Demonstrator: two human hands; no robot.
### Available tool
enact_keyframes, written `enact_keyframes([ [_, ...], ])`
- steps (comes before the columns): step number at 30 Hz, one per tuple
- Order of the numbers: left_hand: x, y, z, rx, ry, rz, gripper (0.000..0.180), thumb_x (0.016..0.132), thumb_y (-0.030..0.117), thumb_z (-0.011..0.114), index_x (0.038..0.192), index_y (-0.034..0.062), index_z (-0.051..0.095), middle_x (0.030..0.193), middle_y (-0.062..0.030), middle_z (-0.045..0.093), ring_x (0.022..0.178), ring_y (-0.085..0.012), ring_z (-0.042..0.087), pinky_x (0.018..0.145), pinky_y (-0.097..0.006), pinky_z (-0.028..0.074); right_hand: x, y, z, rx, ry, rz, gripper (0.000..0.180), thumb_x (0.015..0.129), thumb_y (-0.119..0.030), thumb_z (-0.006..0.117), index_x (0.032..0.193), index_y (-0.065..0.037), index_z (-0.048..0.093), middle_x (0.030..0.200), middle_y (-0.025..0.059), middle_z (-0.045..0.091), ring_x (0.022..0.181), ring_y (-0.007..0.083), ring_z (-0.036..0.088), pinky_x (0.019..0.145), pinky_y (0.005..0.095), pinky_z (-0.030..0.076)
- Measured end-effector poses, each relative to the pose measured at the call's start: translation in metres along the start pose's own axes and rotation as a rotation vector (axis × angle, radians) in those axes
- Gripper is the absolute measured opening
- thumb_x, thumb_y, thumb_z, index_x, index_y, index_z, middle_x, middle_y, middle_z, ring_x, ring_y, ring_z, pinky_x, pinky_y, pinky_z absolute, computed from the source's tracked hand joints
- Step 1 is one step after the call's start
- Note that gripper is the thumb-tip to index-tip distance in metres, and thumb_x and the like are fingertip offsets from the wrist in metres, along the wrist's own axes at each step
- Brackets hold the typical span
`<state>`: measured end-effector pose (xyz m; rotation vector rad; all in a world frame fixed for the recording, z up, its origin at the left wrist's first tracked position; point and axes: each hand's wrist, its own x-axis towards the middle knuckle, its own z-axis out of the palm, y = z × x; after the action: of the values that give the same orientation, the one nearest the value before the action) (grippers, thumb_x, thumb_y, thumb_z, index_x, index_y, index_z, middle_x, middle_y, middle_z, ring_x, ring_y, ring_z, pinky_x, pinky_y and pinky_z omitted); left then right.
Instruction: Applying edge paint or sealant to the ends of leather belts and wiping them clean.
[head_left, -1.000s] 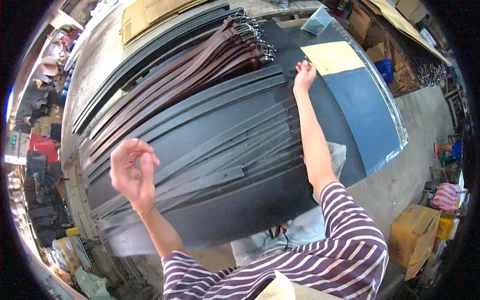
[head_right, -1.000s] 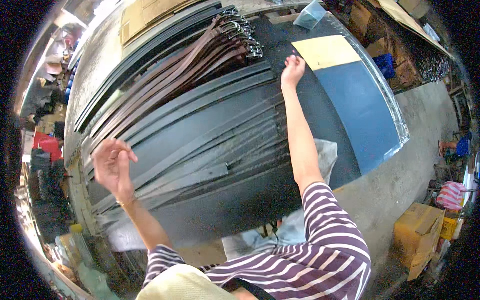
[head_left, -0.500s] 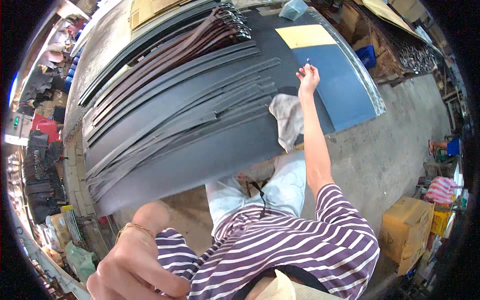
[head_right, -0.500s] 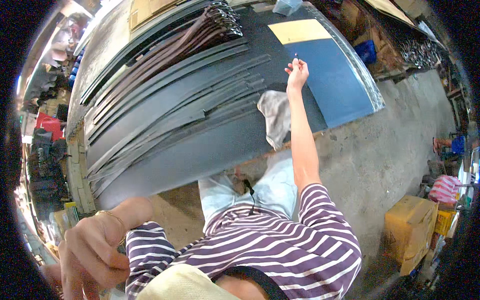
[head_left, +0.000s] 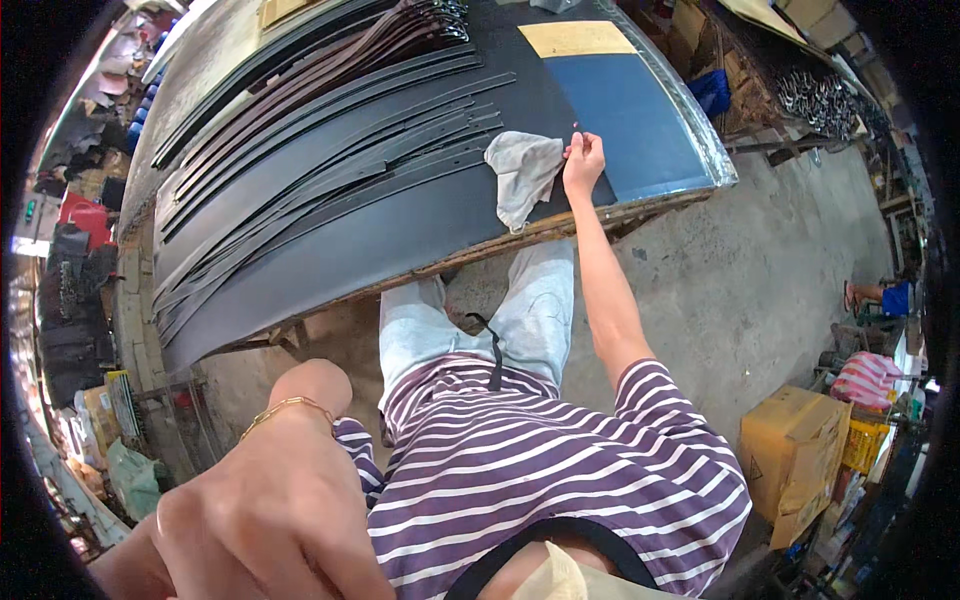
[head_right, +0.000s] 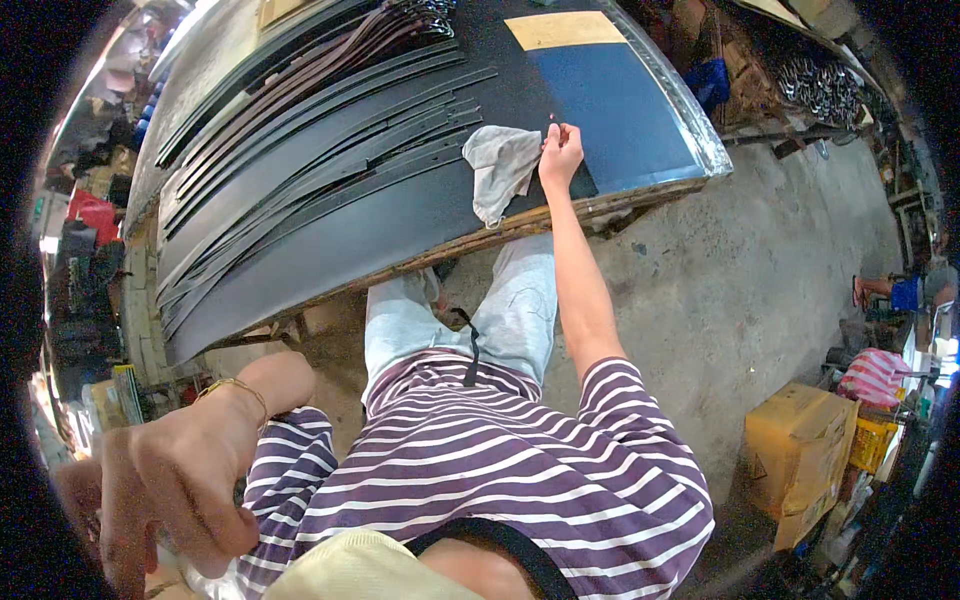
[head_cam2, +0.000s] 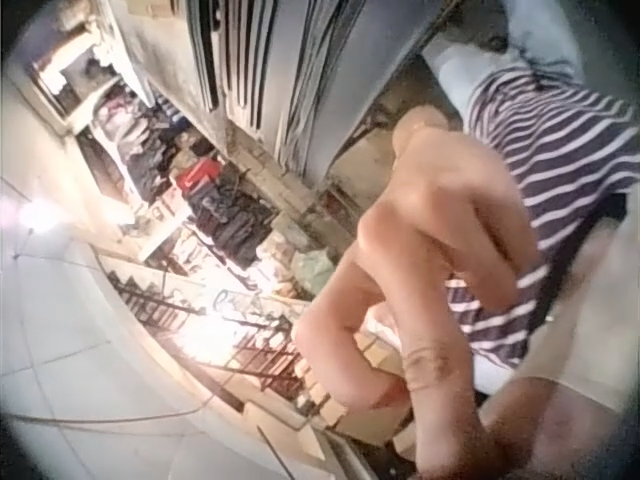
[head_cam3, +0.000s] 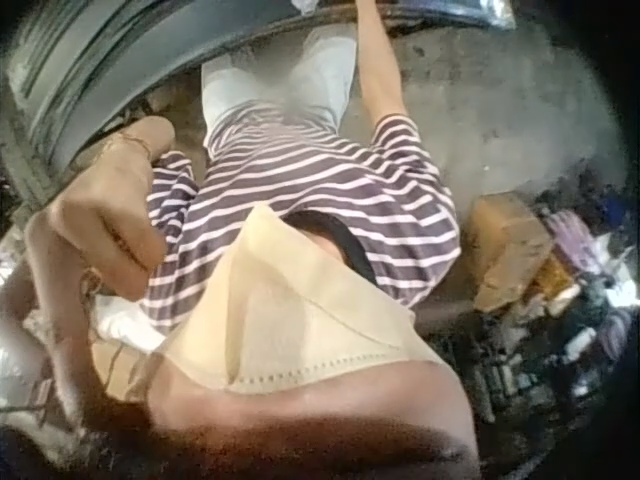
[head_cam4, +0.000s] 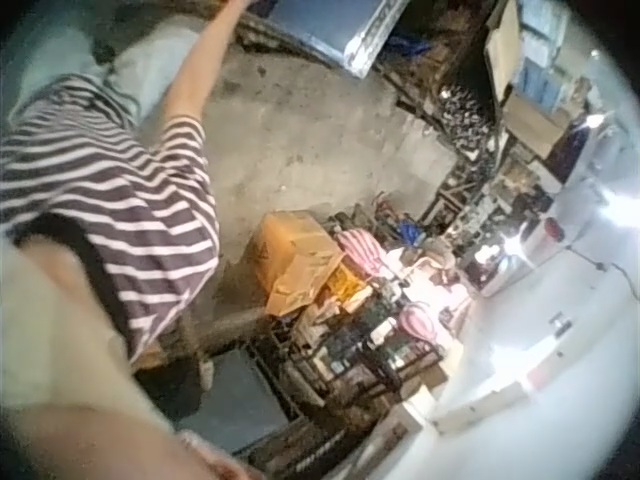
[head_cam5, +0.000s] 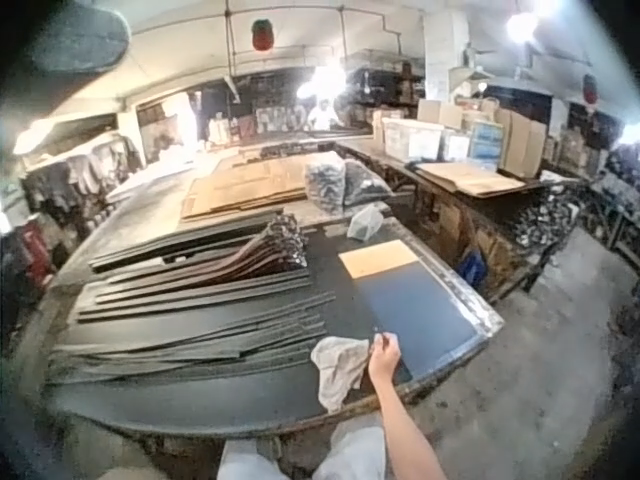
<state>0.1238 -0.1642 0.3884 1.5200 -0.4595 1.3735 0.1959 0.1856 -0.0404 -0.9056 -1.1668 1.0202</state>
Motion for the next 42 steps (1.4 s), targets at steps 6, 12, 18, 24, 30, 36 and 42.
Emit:
enact_keyframes([
  [6, -0.011, -0.018, 0.032, -0.221, -0.04, 0.088, 0.01, 0.086, 0.002, 0.064, 0.077, -0.0024, 0.062, 0.099, -0.0174, 0.067, 0.053, -0.032, 0.057, 0.041, -0.045, 0.039, 0.002, 0.004, -0.001, -0.063, 0.066, 0.003, 0.02, 0.095, -0.017, 0.064, 0.097, 0.003, 0.061, 0.077, 0.0086, 0.065, 0.06, 0.0158, 0.06, 0.058, 0.0306, 0.05],
  [12, -0.023, -0.039, 0.089, 0.814, 0.063, 0.085, 0.054, 0.1, 0.022, 0.052, 0.151, 0.0251, 0.036, 0.15, 0.0131, 0.05, 0.046, -0.0132, 0.05, 0.04, -0.03, 0.041, 0.009, 0.013, -0.003, -0.191, 0.05, -0.04, 0.021, 0.095, -0.017, 0.064, 0.096, 0.003, 0.061, 0.076, 0.0098, 0.064, 0.066, 0.0201, 0.062, 0.063, 0.0349, 0.05],
  [18, -0.001, -0.016, 0.142, 1.063, 0.208, -0.488, 0.055, 0.099, 0.058, 0.044, 0.149, 0.0338, 0.039, 0.117, -0.0157, 0.063, 0.065, -0.021, 0.052, 0.054, -0.035, 0.048, 0.006, 0.003, 0.0, -0.174, 0.031, -0.036, 0.022, 0.093, -0.017, 0.066, 0.095, 0.004, 0.062, 0.08, 0.0143, 0.067, 0.073, 0.0269, 0.065, 0.071, 0.0386, 0.051],
  [24, 0.012, -0.037, 0.141, 1.283, 0.208, -0.395, 0.071, 0.084, 0.08, 0.038, 0.143, 0.0428, 0.045, 0.093, -0.0204, 0.059, 0.063, -0.0216, 0.051, 0.053, -0.034, 0.046, 0.009, 0.01, -0.003, -0.192, 0.056, -0.044, 0.021, 0.094, -0.018, 0.065, 0.096, 0.003, 0.062, 0.079, 0.0119, 0.067, 0.068, 0.0223, 0.065, 0.065, 0.0359, 0.051],
  [30, 0.024, -0.078, 0.094, 1.154, 0.242, -0.002, 0.067, 0.09, 0.079, 0.03, 0.143, 0.0413, 0.045, 0.074, -0.0124, 0.06, 0.045, -0.0174, 0.044, 0.042, -0.03, 0.041, 0.0, 0.0, 0.007, -0.189, 0.111, -0.036, 0.024, 0.091, -0.019, 0.064, 0.099, 0.003, 0.062, 0.084, 0.0179, 0.068, 0.078, 0.0321, 0.067, 0.074, 0.0417, 0.052],
  [36, 0.007, -0.057, 0.087, 1.187, -0.039, -0.173, 0.07, 0.092, 0.078, 0.025, 0.151, 0.0413, 0.037, 0.076, -0.0081, 0.067, 0.042, -0.0135, 0.052, 0.04, -0.026, 0.043, 0.005, -0.004, -0.002, -0.156, 0.089, 0.014, 0.022, 0.093, -0.018, 0.064, 0.099, 0.003, 0.06, 0.084, 0.0165, 0.068, 0.077, 0.0314, 0.067, 0.073, 0.0409, 0.052],
  [42, 0.004, -0.054, 0.051, 1.055, 0.167, -0.191, 0.07, 0.094, 0.076, 0.025, 0.152, 0.0384, 0.038, 0.101, 0.0007, 0.072, 0.045, -0.0126, 0.057, 0.044, -0.026, 0.046, 0.004, 0.0, -0.005, -0.168, 0.092, -0.001, 0.024, 0.094, -0.02, 0.062, 0.1, 0.003, 0.06, 0.084, 0.0163, 0.068, 0.077, 0.0311, 0.067, 0.072, 0.0403, 0.052],
])
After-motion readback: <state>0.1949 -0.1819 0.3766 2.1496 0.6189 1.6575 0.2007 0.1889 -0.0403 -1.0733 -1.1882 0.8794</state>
